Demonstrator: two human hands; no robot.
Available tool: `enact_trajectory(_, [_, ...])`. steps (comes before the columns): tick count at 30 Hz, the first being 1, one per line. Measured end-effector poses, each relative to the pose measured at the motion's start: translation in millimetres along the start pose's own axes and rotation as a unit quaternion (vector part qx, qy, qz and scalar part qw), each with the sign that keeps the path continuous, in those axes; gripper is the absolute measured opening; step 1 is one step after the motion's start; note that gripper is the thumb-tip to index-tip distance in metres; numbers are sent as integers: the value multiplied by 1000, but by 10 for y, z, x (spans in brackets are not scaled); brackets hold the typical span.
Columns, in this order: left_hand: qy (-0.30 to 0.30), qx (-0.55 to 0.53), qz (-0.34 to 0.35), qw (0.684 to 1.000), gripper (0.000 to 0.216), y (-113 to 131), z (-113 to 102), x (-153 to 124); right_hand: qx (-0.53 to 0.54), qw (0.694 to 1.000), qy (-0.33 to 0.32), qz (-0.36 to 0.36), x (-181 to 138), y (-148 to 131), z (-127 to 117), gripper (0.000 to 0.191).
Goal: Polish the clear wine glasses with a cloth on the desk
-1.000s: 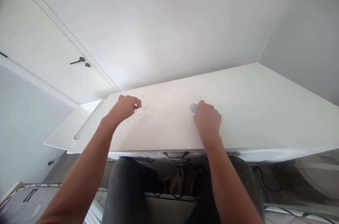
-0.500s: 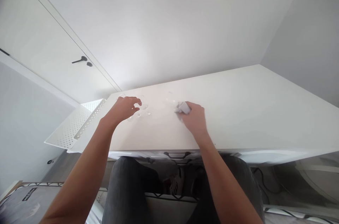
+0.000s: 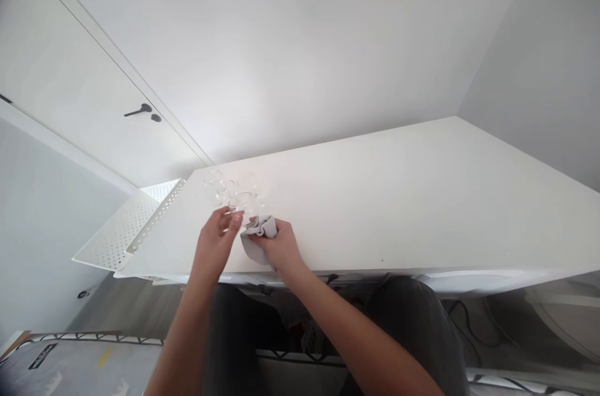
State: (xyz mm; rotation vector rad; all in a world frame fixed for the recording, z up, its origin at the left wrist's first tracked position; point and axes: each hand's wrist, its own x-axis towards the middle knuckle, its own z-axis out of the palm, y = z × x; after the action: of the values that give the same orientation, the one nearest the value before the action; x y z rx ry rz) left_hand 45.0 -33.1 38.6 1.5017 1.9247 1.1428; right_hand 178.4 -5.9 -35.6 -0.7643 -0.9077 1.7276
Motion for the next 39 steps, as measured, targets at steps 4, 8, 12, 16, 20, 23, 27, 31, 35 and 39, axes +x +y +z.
enact_trajectory(4, [-38,-79,-15,996,55,-178,150,-70,-109,993,-33,-26,12,74,6,26])
enact_trajectory(8, [-1,-122,-19,992,55,-251,244,-36,-277,955,-53,-88,111,-49,-185,21])
enact_trajectory(12, [33,-137,-25,990,55,-352,395,13,-347,931,12,-113,234,-367,-567,23])
enact_trajectory(16, [45,-137,-18,989,53,-386,515,72,-316,938,129,-65,284,-584,-886,40])
enact_trajectory(20, [36,-141,-3,989,53,-358,607,139,-308,937,154,-64,291,-594,-1005,44])
enact_trajectory(23, [29,-144,-2,989,53,-336,666,171,-320,933,152,-70,293,-568,-1009,42])
enact_trajectory(27, [30,-143,2,989,54,-339,679,160,-339,924,162,-69,291,-557,-1003,41])
enact_trajectory(31, [31,-141,-1,990,54,-390,645,134,-351,920,162,-62,286,-547,-1012,43])
enact_trajectory(35, [20,-131,-9,991,49,-394,637,179,-386,904,170,-63,286,-532,-1018,44])
enact_trajectory(39, [37,-74,-20,996,78,-313,525,-71,-412,893,175,-57,265,-489,-1012,46])
